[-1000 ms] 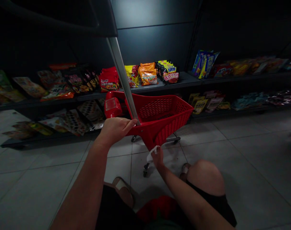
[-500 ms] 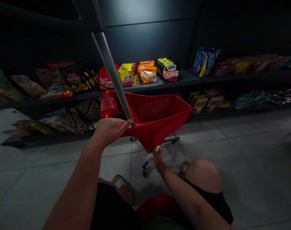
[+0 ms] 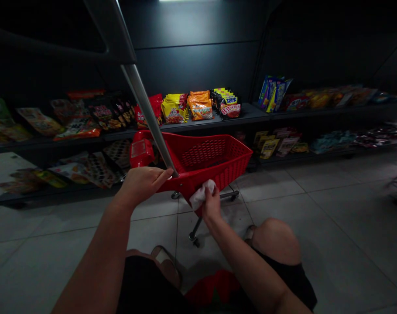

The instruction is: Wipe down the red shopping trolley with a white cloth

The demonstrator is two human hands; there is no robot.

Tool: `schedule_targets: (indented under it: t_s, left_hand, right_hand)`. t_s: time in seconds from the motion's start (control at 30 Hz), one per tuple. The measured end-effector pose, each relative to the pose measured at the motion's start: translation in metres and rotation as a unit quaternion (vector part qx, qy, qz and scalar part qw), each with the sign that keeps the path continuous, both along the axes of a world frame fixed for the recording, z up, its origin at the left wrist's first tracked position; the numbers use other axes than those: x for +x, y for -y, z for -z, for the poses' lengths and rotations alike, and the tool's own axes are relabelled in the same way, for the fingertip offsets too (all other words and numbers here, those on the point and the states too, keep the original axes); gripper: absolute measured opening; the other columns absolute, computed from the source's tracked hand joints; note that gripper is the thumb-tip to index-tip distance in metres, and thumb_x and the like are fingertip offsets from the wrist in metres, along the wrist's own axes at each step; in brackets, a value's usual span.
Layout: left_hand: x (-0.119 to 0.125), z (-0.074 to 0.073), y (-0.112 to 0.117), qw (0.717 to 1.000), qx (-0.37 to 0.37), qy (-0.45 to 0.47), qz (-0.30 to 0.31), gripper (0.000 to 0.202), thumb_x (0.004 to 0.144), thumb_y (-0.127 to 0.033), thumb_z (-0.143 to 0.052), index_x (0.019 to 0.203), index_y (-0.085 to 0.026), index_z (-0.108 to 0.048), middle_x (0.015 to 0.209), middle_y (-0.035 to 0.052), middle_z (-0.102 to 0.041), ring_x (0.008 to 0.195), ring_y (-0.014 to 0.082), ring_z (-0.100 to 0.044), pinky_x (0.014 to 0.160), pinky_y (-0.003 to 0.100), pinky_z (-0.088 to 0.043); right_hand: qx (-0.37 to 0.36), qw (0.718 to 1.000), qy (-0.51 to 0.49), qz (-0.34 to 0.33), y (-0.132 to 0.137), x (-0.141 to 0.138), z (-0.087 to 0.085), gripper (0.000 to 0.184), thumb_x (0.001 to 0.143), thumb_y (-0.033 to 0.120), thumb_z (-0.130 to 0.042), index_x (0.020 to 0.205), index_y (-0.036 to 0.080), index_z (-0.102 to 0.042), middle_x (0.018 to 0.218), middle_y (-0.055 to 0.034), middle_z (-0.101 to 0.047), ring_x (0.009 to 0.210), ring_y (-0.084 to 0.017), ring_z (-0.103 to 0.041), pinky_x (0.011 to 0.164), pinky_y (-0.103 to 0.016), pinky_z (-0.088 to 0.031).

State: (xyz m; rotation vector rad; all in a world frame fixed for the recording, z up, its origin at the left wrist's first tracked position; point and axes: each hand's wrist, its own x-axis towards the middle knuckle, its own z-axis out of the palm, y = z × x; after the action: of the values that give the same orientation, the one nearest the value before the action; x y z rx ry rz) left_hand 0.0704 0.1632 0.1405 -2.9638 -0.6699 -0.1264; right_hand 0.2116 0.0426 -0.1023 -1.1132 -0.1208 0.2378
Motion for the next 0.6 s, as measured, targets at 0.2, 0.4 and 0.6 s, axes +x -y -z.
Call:
schedule_targets:
  t_s: [0.2, 0.4, 0.6]
  left_hand:
    - [-0.003, -0.002, -0.002, 1.000, -0.014, 0.007, 0.010, 0.069, 0.097, -0.062, -0.019, 0.089, -0.027, -0.078, 0.088, 0.0042, -0.078, 0.085, 0.0219, -0.071, 0.060, 0.027, -0.036]
    - [-0.005, -0.001, -0.003, 1.000, -0.019, 0.011, 0.021, 0.071, 0.098, -0.061, -0.017, 0.087, -0.025, -0.077, 0.090, 0.0047, -0.078, 0.087, 0.0226, -0.072, 0.061, 0.028, -0.037]
    - [-0.016, -0.003, -0.011, 0.998, -0.041, 0.020, 0.040, 0.068, 0.098, -0.061, -0.019, 0.083, -0.025, -0.075, 0.085, 0.0032, -0.078, 0.081, 0.0190, -0.070, 0.063, 0.026, -0.037]
  right_hand:
    - [-0.031, 0.995, 0.011, 0.097, -0.003, 0.043, -0.071, 0.057, 0.082, 0.035, -0.055, 0.134, 0.016, -0.043, 0.125, -0.0126, -0.059, 0.105, -0.020, -0.062, 0.093, -0.036, -0.051]
    - [-0.143, 0.914, 0.379, -0.017, 0.002, -0.052, -0.088, 0.037, 0.085, 0.021, -0.059, 0.121, 0.024, -0.063, 0.125, -0.0103, -0.057, 0.119, -0.024, -0.053, 0.106, -0.041, -0.043]
    - [-0.254, 0.784, 0.561, -0.074, 0.038, 0.032, -0.096, 0.053, 0.079, 0.011, -0.059, 0.130, 0.027, -0.062, 0.129, -0.0084, -0.059, 0.122, -0.027, -0.050, 0.112, -0.046, -0.035]
